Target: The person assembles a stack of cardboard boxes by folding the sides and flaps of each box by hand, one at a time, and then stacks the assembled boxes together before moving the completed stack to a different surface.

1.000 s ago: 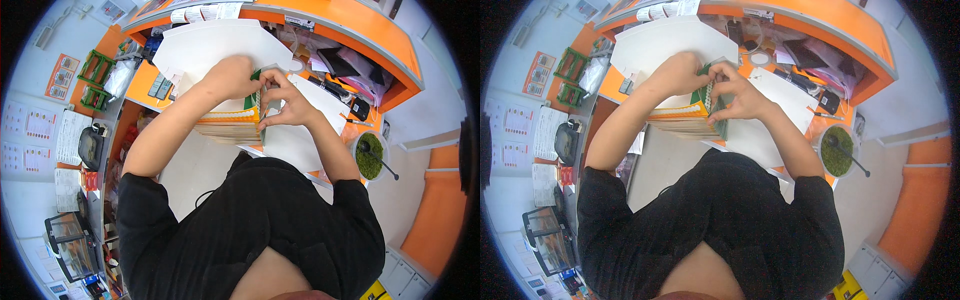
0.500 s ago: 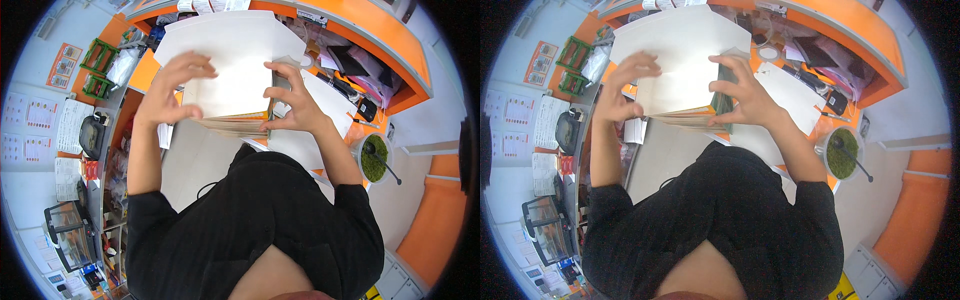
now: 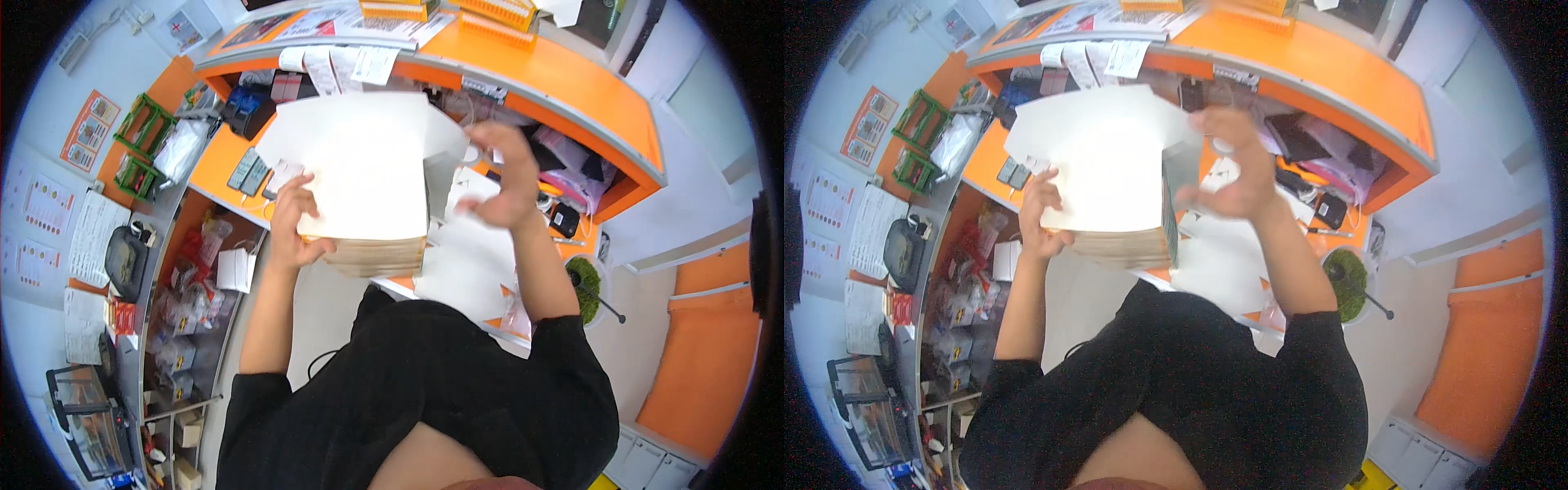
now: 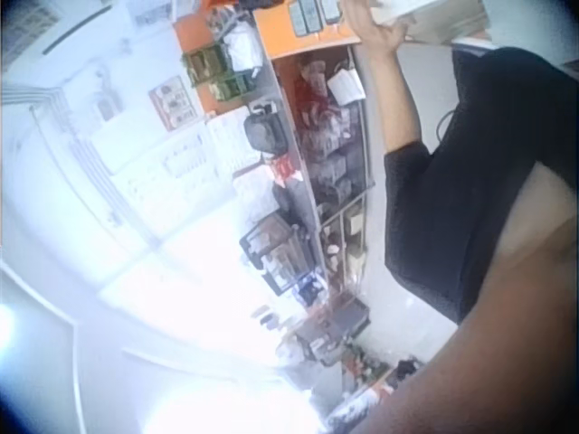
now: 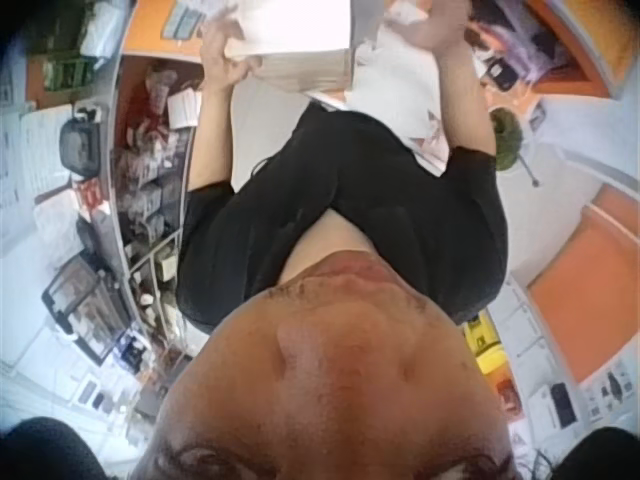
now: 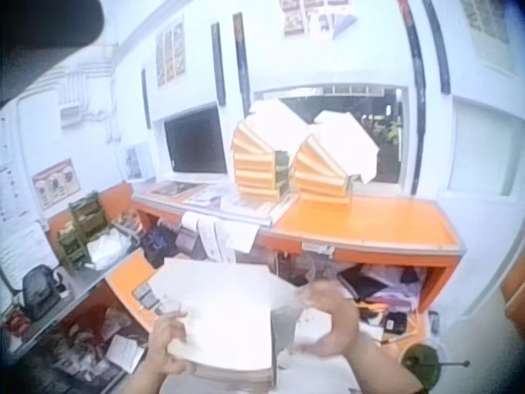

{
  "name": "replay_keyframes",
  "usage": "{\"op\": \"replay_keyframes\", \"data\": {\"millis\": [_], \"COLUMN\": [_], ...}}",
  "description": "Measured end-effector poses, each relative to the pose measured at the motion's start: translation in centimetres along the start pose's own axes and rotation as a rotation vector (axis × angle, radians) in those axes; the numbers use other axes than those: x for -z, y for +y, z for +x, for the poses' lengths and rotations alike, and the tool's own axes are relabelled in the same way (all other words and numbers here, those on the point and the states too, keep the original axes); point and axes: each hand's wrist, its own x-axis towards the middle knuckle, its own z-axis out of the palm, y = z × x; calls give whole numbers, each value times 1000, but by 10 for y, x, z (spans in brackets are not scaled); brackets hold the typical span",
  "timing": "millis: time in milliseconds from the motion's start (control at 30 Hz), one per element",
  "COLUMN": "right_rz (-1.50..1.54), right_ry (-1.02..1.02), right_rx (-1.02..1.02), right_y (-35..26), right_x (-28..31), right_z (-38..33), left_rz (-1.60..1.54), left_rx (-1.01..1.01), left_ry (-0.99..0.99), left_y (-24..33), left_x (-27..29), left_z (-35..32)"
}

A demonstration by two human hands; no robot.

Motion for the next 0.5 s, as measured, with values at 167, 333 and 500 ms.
{"op": "replay_keyframes", "data": {"millis": [167,333,500], "right_rz": [-474,-1041,-1016], "right_ry": [245,274,278], "right_rx": [-158,-365,-437], "right_y": [116,285,357], "right_x": [45,100,213], "right_z": [112,174,203], "left_rz": [-15,-118,-248], "left_rx": [3,77,59], "left_ry": [38,291,496], "left_y": [13,21,14], "left_x": [1,-9,-13], "left_z": [-5,-35,-26]}}
